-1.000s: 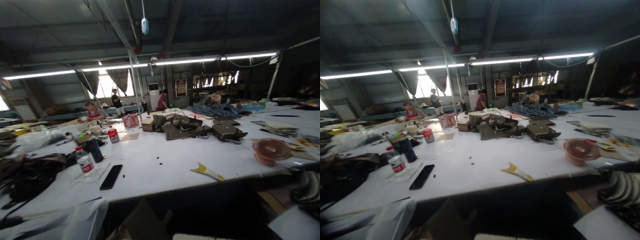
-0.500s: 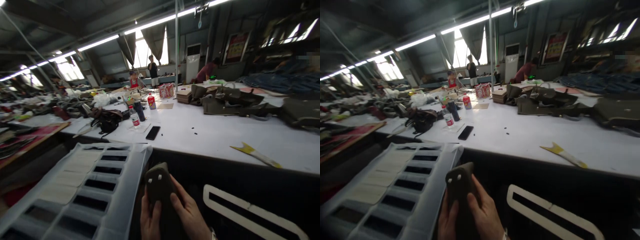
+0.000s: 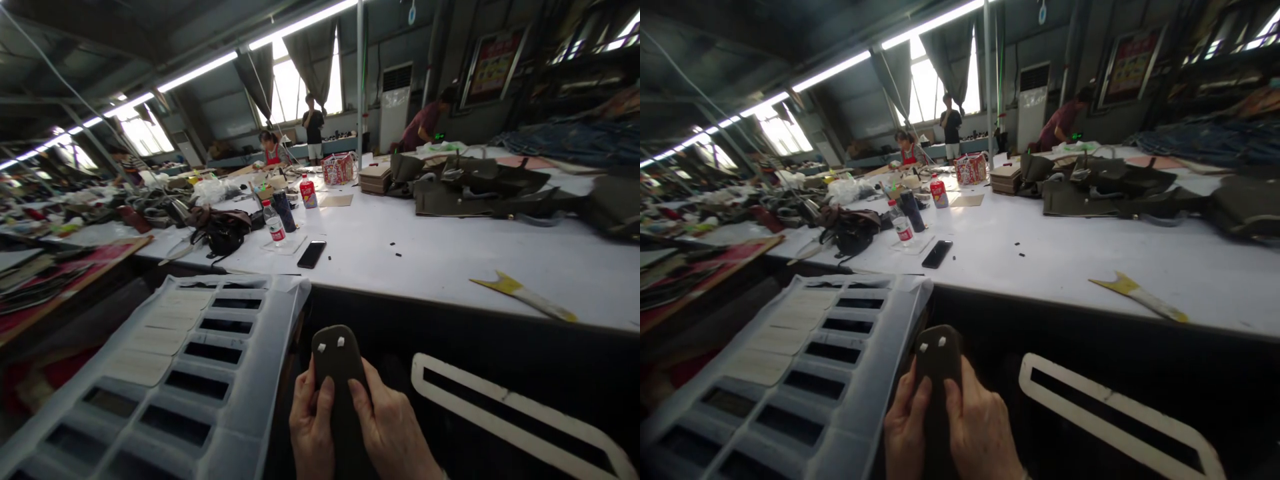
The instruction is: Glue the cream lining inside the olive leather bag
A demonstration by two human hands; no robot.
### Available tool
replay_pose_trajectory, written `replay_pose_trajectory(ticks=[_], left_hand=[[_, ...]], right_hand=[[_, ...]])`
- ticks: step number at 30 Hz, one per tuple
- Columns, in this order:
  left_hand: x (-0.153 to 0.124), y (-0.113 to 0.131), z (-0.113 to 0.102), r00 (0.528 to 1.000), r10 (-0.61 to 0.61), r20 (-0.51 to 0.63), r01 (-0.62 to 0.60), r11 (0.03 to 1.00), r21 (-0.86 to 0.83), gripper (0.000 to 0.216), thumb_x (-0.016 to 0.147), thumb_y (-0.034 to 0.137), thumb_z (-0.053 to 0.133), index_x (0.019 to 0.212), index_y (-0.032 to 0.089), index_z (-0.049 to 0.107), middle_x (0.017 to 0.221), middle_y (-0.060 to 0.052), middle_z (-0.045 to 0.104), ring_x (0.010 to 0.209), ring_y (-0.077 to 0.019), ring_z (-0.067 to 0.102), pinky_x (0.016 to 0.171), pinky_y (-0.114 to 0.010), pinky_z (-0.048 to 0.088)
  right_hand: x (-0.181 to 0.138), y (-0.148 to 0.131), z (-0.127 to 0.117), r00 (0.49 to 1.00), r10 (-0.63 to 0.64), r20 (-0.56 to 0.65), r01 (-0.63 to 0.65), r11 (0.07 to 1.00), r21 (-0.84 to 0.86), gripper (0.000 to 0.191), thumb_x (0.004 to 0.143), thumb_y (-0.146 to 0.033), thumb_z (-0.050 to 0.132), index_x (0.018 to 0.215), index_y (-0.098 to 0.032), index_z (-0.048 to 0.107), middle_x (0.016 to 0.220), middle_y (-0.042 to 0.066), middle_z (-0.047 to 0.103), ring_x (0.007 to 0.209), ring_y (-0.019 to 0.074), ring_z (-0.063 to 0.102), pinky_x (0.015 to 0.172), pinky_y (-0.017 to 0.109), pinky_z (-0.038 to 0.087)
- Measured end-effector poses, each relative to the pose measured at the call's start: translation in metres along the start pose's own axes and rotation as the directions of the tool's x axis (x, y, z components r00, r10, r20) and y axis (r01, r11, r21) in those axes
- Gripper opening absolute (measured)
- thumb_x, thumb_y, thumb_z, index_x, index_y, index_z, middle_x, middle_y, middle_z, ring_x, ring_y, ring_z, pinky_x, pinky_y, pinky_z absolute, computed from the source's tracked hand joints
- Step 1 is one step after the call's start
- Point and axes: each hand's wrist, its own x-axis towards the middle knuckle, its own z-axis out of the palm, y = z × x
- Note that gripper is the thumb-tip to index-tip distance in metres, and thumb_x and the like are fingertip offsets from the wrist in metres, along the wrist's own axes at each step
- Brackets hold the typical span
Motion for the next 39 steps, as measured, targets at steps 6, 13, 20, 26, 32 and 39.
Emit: replay_pose_trajectory(ticks=[6, 13, 20, 26, 32, 39], left_hand=[[-0.004, 0.013, 0.01, 0.999, -0.036, 0.034, 0.036, 0.999, -0.001, 0.048, 0.079, 0.055, 0.069, 0.11, 0.02, 0.073, 0.111, -0.006, 0.065, 0.103, -0.0222, 0.063, 0.084, -0.024, 0.052], [-0.003, 0.024, 0.025, 0.994, -0.102, 0.031, 0.106, 0.979, -0.172, 0.056, 0.076, 0.051, 0.073, 0.124, 0.022, 0.065, 0.105, -0.004, 0.066, 0.093, -0.02, 0.066, 0.075, -0.023, 0.055], [-0.005, 0.02, 0.032, 0.999, 0.025, 0.031, -0.021, 0.992, -0.124, 0.035, 0.076, 0.048, 0.074, 0.096, 0.02, 0.078, 0.095, -0.004, 0.063, 0.087, -0.0169, 0.063, 0.07, -0.018, 0.05], [0.004, 0.021, 0.033, 0.994, 0.07, 0.081, -0.064, 0.995, -0.072, 0.042, 0.081, 0.051, 0.068, 0.109, 0.021, 0.074, 0.099, -0.005, 0.062, 0.082, -0.0167, 0.062, 0.068, -0.021, 0.051], [0.035, 0.042, 0.036, 0.958, 0.111, 0.265, -0.11, 0.994, -0.02, 0.044, 0.083, 0.056, 0.062, 0.103, 0.019, 0.074, 0.119, -0.009, 0.064, 0.107, -0.0245, 0.062, 0.088, -0.028, 0.051], [0.035, 0.047, 0.045, 0.948, -0.051, 0.314, 0.124, 0.968, -0.216, 0.042, 0.08, 0.055, 0.064, 0.101, 0.018, 0.069, 0.109, -0.008, 0.071, 0.086, -0.0204, 0.068, 0.073, -0.025, 0.053]], right_hand=[[-0.006, 0.001, -0.009, 0.995, 0.097, 0.028, -0.1, 0.984, 0.149, 0.044, 0.1, -0.049, 0.034, 0.123, -0.018, 0.057, 0.101, 0.012, 0.073, 0.08, 0.0215, 0.071, 0.071, 0.028, 0.054], [0.014, -0.005, -0.026, 0.994, 0.087, -0.058, -0.083, 0.994, 0.077, 0.035, 0.098, -0.052, 0.037, 0.102, -0.022, 0.055, 0.077, 0.003, 0.067, 0.064, 0.0184, 0.065, 0.057, 0.026, 0.045], [0.007, 0.002, -0.022, 0.991, 0.087, -0.098, -0.073, 0.988, 0.136, 0.041, 0.098, -0.055, 0.035, 0.077, -0.023, 0.049, 0.062, 0.0, 0.057, 0.051, 0.014, 0.052, 0.049, 0.025, 0.036], [0.005, 0.007, -0.022, 0.988, 0.067, -0.138, -0.044, 0.984, 0.17, 0.042, 0.097, -0.056, 0.039, 0.075, -0.022, 0.05, 0.061, 0.001, 0.056, 0.052, 0.0136, 0.051, 0.049, 0.024, 0.035], [-0.002, -0.005, -0.024, 0.989, 0.057, -0.137, -0.03, 0.981, 0.192, 0.046, 0.095, -0.06, 0.039, 0.077, -0.021, 0.055, 0.064, 0.001, 0.057, 0.056, 0.0144, 0.053, 0.052, 0.025, 0.036], [0.019, -0.007, -0.046, 0.991, 0.1, -0.091, -0.065, 0.943, 0.326, 0.039, 0.092, -0.057, 0.047, 0.081, -0.02, 0.055, 0.065, -0.003, 0.05, 0.058, 0.0121, 0.048, 0.052, 0.021, 0.037]])
